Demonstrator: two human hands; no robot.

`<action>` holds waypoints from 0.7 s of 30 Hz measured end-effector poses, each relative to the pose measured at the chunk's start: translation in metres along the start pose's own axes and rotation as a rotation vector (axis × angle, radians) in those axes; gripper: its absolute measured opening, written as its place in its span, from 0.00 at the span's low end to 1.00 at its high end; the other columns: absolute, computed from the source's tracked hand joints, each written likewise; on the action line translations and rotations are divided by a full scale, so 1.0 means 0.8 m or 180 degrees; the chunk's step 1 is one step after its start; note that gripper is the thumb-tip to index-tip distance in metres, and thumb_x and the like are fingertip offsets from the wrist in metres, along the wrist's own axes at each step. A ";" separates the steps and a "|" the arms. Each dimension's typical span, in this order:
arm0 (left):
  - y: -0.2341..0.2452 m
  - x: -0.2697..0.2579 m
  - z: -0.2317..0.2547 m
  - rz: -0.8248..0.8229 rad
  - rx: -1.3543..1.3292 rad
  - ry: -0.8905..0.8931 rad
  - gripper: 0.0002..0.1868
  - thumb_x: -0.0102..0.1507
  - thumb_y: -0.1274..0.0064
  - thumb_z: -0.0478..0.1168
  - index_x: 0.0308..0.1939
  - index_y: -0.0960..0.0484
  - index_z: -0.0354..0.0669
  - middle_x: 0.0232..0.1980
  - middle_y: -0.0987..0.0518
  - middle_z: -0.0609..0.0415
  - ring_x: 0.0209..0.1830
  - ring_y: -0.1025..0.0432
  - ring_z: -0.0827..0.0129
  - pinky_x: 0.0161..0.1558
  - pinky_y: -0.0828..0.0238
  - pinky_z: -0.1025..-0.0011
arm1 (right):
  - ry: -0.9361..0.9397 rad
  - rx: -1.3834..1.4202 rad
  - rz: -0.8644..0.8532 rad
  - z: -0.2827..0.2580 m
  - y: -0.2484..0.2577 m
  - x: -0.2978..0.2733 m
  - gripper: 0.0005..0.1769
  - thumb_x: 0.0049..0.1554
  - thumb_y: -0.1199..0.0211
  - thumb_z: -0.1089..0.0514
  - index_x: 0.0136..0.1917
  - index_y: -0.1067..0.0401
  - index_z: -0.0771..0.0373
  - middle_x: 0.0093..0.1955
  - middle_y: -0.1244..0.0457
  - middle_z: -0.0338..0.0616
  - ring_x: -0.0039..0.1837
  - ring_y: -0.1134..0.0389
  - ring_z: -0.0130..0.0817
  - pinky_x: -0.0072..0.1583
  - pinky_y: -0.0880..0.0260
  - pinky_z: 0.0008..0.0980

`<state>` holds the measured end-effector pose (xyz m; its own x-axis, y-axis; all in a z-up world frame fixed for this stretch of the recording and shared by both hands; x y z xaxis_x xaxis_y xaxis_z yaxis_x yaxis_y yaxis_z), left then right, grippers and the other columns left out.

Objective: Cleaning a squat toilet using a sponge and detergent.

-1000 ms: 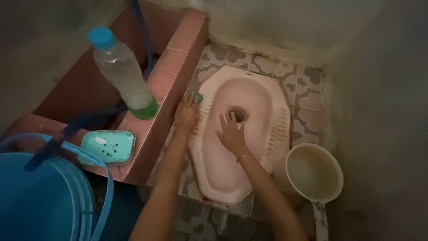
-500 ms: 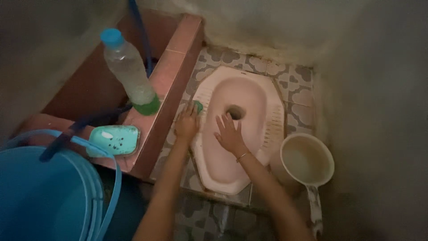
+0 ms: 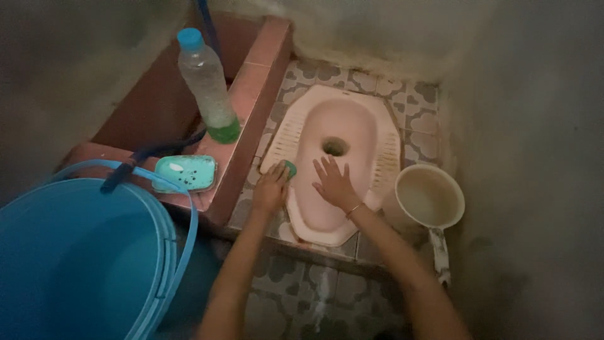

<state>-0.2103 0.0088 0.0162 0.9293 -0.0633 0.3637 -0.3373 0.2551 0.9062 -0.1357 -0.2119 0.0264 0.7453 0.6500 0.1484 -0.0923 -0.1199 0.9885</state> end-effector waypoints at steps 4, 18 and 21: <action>0.029 -0.012 0.016 0.0069 -0.0284 -0.0076 0.27 0.64 0.48 0.41 0.68 0.24 0.43 0.76 0.32 0.52 0.75 0.38 0.55 0.71 0.40 0.55 | 0.0020 0.0036 0.0000 0.004 0.005 -0.013 0.42 0.64 0.49 0.37 0.83 0.57 0.53 0.84 0.56 0.50 0.84 0.62 0.52 0.73 0.57 0.75; -0.032 0.056 -0.011 0.0497 -0.0231 0.0162 0.26 0.67 0.50 0.44 0.68 0.25 0.41 0.77 0.32 0.49 0.75 0.38 0.54 0.69 0.38 0.54 | -0.0388 0.0301 -0.0073 0.011 -0.021 -0.013 0.40 0.65 0.50 0.38 0.83 0.55 0.56 0.84 0.57 0.52 0.85 0.64 0.52 0.72 0.55 0.75; -0.031 0.073 -0.015 0.0496 -0.0030 0.0176 0.26 0.67 0.50 0.44 0.68 0.24 0.42 0.76 0.32 0.51 0.75 0.38 0.55 0.71 0.41 0.53 | -0.0556 0.0188 -0.0247 0.011 -0.017 -0.004 0.41 0.64 0.50 0.38 0.83 0.55 0.56 0.84 0.57 0.50 0.85 0.64 0.50 0.73 0.54 0.73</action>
<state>-0.1455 0.0107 0.0124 0.8729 0.0308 0.4870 -0.4767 0.2666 0.8376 -0.1311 -0.2189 0.0123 0.8524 0.5195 0.0594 0.0051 -0.1218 0.9925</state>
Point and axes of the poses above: each hand's wrist, its own x-axis towards the middle knuckle, its own y-axis out of the back of the hand, z = x × y, the point moved 2 cm from there along x, towards the middle knuckle
